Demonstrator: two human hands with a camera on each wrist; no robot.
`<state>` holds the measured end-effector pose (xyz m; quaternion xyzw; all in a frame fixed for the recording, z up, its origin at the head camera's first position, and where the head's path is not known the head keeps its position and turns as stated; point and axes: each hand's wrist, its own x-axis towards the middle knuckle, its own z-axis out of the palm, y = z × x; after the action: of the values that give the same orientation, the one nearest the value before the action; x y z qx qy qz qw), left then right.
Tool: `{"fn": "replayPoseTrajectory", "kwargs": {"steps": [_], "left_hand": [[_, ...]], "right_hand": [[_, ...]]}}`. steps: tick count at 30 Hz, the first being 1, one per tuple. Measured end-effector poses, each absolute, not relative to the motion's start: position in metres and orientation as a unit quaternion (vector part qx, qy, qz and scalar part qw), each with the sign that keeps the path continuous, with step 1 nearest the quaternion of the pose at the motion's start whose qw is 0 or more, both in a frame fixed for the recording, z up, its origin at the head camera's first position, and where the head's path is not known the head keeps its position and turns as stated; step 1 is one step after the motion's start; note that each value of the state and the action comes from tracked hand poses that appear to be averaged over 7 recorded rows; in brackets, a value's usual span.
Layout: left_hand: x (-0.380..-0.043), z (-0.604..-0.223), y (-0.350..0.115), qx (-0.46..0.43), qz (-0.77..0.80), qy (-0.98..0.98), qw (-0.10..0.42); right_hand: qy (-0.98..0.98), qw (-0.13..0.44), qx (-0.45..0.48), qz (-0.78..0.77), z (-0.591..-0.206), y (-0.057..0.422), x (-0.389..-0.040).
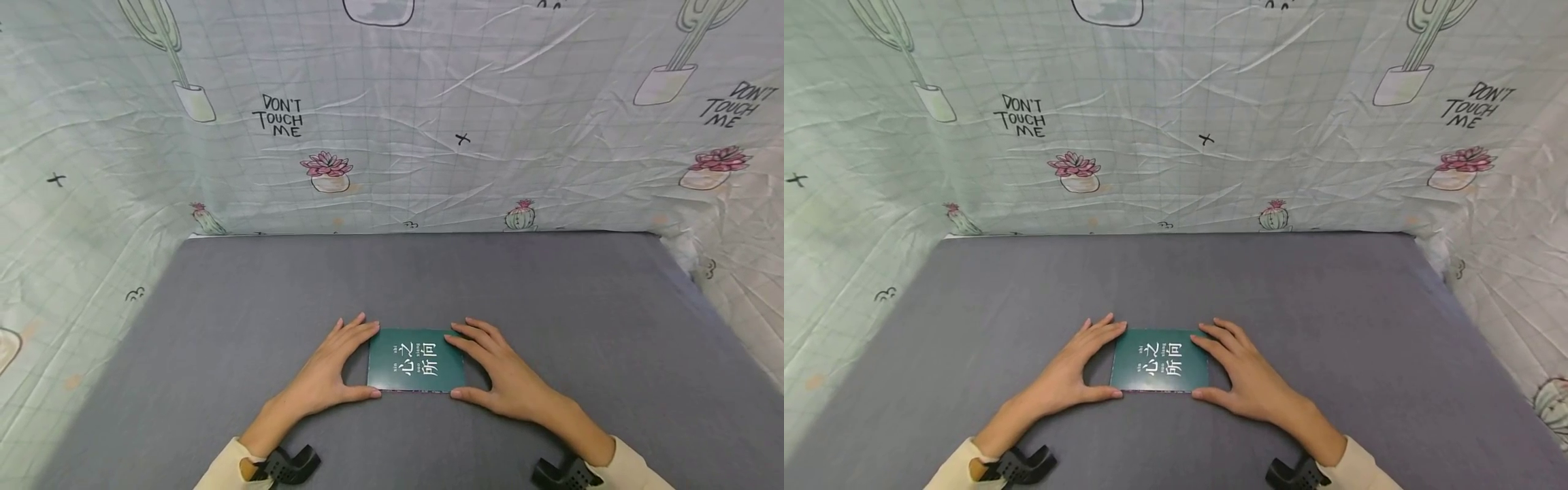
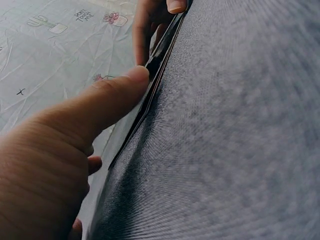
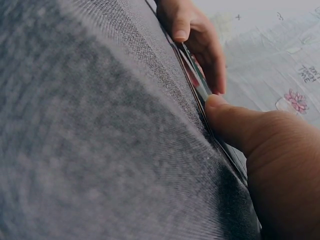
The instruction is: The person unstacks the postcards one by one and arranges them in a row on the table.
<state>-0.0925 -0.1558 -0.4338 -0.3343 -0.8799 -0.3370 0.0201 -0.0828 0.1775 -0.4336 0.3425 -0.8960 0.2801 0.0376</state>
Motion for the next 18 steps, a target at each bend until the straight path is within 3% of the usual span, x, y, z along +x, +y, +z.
{"fn": "replayPoseTrajectory", "kwargs": {"steps": [8,18], "left_hand": [[-0.095,-0.433,-0.156,-0.353,-0.353,-0.865,0.039],[-0.098,-0.414,-0.164,-0.344,-0.384,-0.857,0.021]], "right_hand": [[-0.894,0.049,0.357,0.265,-0.428,0.177,-0.085],[-0.884,0.063,0.372,0.277,-0.413,0.17,-0.092]]}}
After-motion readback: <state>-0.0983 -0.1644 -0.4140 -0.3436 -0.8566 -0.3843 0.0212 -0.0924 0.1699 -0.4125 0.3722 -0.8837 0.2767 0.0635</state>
